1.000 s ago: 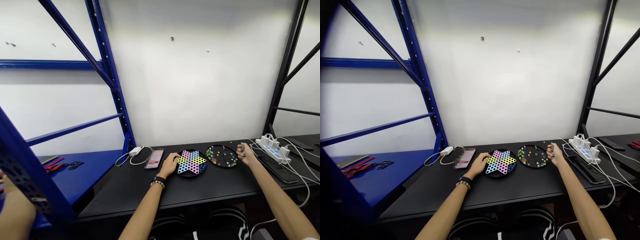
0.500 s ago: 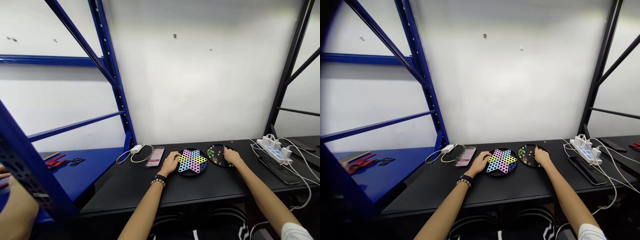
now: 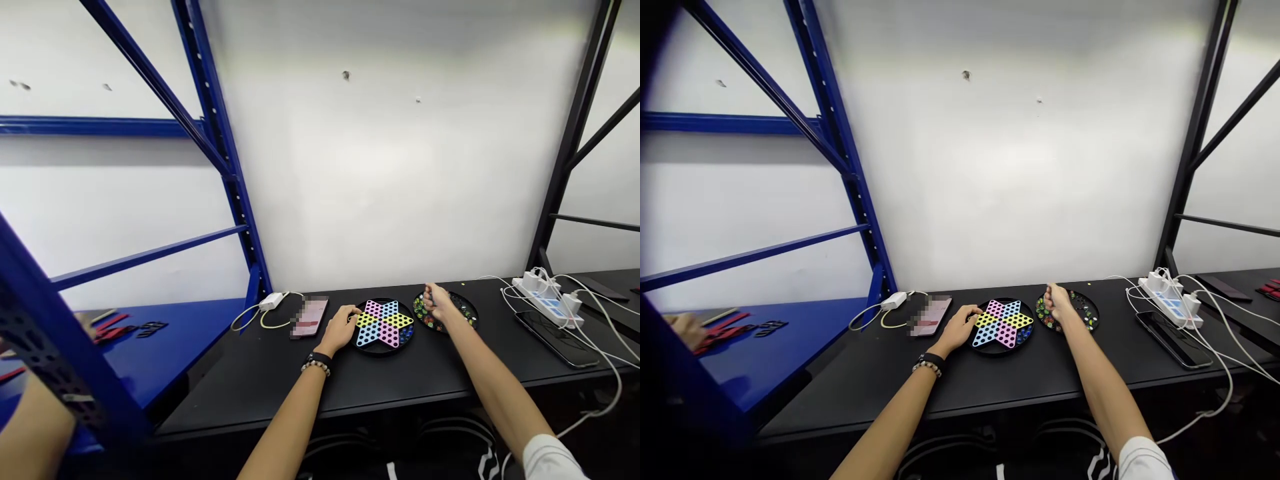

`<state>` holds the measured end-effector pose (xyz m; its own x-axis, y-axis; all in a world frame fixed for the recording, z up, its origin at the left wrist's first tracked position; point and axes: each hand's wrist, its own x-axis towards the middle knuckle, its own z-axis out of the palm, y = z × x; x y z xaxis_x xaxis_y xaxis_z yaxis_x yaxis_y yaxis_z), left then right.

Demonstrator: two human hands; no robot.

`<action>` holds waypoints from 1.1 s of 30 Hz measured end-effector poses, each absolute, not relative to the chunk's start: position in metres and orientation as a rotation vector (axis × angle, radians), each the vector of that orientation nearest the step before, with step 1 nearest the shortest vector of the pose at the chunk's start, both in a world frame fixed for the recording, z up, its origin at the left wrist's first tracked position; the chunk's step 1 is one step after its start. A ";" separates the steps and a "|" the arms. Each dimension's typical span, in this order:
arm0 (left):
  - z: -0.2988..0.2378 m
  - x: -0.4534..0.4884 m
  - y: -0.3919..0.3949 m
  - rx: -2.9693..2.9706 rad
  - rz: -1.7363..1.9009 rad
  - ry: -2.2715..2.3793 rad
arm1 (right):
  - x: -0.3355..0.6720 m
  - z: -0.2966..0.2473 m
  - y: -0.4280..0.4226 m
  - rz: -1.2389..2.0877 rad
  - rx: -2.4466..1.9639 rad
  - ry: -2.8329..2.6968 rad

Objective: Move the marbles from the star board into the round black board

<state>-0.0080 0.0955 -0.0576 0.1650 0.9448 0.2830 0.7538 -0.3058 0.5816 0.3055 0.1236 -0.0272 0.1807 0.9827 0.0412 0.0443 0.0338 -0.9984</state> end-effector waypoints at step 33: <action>-0.063 -0.010 0.102 2.154 0.894 1.622 | 0.229 -0.050 0.103 0.080 -1.641 -2.104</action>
